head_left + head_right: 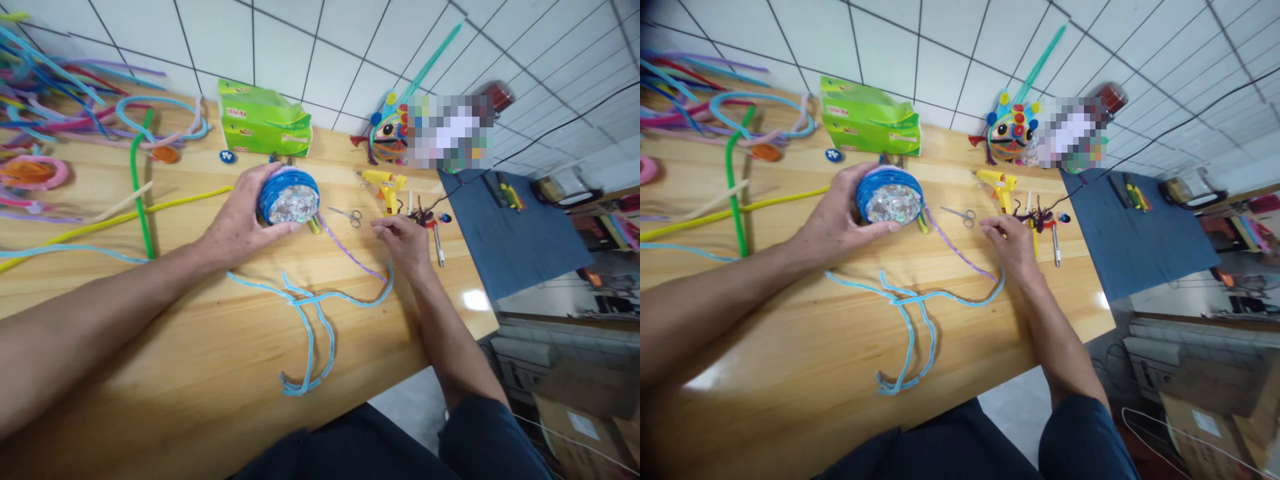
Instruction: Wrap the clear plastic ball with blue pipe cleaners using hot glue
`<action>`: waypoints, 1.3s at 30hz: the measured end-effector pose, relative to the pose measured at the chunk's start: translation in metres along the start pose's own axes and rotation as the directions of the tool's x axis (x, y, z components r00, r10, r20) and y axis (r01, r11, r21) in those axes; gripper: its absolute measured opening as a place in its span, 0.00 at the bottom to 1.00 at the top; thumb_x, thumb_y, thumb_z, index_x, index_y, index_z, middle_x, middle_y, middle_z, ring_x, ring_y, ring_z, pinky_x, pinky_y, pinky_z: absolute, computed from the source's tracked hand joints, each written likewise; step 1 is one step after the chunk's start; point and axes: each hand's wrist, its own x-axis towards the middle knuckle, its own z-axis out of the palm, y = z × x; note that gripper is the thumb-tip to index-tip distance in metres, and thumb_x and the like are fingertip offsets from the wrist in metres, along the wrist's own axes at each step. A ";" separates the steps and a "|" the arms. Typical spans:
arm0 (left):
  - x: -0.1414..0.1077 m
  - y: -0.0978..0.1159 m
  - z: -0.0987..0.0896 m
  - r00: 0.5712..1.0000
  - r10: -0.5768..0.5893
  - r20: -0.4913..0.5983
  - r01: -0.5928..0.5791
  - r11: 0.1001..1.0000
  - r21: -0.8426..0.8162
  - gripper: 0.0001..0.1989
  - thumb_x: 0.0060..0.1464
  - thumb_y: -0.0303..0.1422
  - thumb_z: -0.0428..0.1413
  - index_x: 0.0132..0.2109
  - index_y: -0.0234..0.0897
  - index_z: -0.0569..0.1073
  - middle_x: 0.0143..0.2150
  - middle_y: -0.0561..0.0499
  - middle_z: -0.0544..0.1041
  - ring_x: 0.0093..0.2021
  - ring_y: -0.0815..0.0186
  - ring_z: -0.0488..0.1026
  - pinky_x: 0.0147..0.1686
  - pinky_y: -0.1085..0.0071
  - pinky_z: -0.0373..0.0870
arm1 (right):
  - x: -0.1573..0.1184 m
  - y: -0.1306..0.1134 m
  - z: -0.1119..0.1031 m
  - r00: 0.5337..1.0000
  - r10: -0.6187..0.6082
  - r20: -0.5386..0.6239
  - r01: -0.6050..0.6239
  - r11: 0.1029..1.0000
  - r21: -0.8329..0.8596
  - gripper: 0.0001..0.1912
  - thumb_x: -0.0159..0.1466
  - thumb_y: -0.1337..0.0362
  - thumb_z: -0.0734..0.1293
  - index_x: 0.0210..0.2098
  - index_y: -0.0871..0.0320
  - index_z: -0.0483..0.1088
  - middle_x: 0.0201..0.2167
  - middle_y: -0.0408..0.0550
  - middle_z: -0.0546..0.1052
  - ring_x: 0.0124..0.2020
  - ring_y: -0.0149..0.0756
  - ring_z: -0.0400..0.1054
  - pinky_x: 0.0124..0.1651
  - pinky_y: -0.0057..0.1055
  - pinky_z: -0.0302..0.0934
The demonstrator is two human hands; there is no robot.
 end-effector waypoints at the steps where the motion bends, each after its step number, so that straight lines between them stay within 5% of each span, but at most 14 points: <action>1: 0.000 0.000 0.000 1.000 0.009 0.001 -0.009 1.000 -0.002 0.49 0.60 0.63 0.66 0.77 0.47 0.59 0.77 0.41 0.68 0.77 0.44 0.67 0.79 0.42 0.67 | 0.001 -0.002 0.001 1.000 -0.009 0.016 0.009 1.000 -0.001 0.09 0.67 0.59 0.70 0.38 0.52 0.84 0.39 0.49 0.87 0.39 0.43 0.80 0.45 0.40 0.72; 8: 0.002 0.003 0.002 1.000 0.013 -0.020 -0.013 1.000 -0.013 0.50 0.61 0.66 0.63 0.76 0.39 0.60 0.76 0.39 0.69 0.77 0.44 0.68 0.78 0.42 0.68 | -0.005 -0.008 0.007 0.919 -0.221 0.326 0.231 0.973 0.008 0.10 0.71 0.61 0.69 0.37 0.52 0.83 0.36 0.49 0.86 0.39 0.41 0.80 0.46 0.38 0.70; 14: 0.001 0.003 -0.002 0.997 -0.070 0.021 0.070 0.997 0.025 0.53 0.58 0.70 0.61 0.76 0.42 0.60 0.77 0.45 0.69 0.78 0.40 0.66 0.78 0.36 0.67 | -0.011 -0.006 0.010 0.863 -0.250 0.439 0.283 0.959 -0.010 0.12 0.75 0.62 0.66 0.48 0.52 0.83 0.38 0.48 0.85 0.39 0.39 0.78 0.46 0.35 0.69; 20: 0.001 0.005 -0.003 0.994 -0.106 0.038 0.104 0.993 0.050 0.55 0.58 0.73 0.56 0.76 0.40 0.58 0.78 0.47 0.68 0.83 0.38 0.57 0.77 0.34 0.66 | -0.007 -0.015 0.009 0.851 -0.223 0.475 0.277 0.960 -0.044 0.10 0.74 0.65 0.65 0.36 0.53 0.77 0.36 0.48 0.82 0.38 0.39 0.76 0.45 0.34 0.67; 24: 0.002 0.006 -0.003 0.992 -0.120 0.039 0.118 0.992 0.044 0.56 0.57 0.74 0.55 0.76 0.38 0.59 0.78 0.47 0.68 0.82 0.37 0.57 0.77 0.33 0.67 | -0.008 -0.013 0.009 0.910 -0.092 0.405 0.142 0.985 -0.094 0.07 0.71 0.64 0.65 0.35 0.53 0.73 0.35 0.49 0.81 0.37 0.39 0.74 0.45 0.35 0.66; 30: 0.002 0.002 -0.001 0.995 -0.088 0.048 0.086 0.995 0.044 0.54 0.59 0.72 0.56 0.77 0.40 0.58 0.77 0.47 0.68 0.82 0.38 0.58 0.76 0.33 0.68 | 0.001 -0.002 0.001 0.986 0.106 0.131 -0.111 0.993 0.034 0.07 0.67 0.56 0.69 0.38 0.52 0.71 0.31 0.43 0.78 0.33 0.37 0.71 0.39 0.33 0.66; 34: 0.001 -0.001 0.001 1.000 -0.013 0.002 0.013 1.000 -0.003 0.49 0.60 0.64 0.65 0.77 0.44 0.59 0.76 0.43 0.69 0.76 0.44 0.69 0.77 0.39 0.69 | 0.028 -0.010 -0.001 0.999 0.013 0.035 -0.012 0.999 -0.035 0.07 0.68 0.58 0.69 0.41 0.53 0.77 0.36 0.47 0.83 0.37 0.39 0.76 0.44 0.37 0.71; 39: 0.001 0.002 0.001 1.000 -0.027 -0.003 0.027 1.000 -0.008 0.48 0.59 0.58 0.69 0.76 0.44 0.61 0.75 0.40 0.70 0.75 0.43 0.69 0.77 0.41 0.68 | 0.083 -0.015 0.014 0.992 -0.129 0.010 0.127 0.952 -0.278 0.12 0.70 0.65 0.65 0.44 0.54 0.82 0.44 0.52 0.88 0.46 0.47 0.81 0.57 0.44 0.72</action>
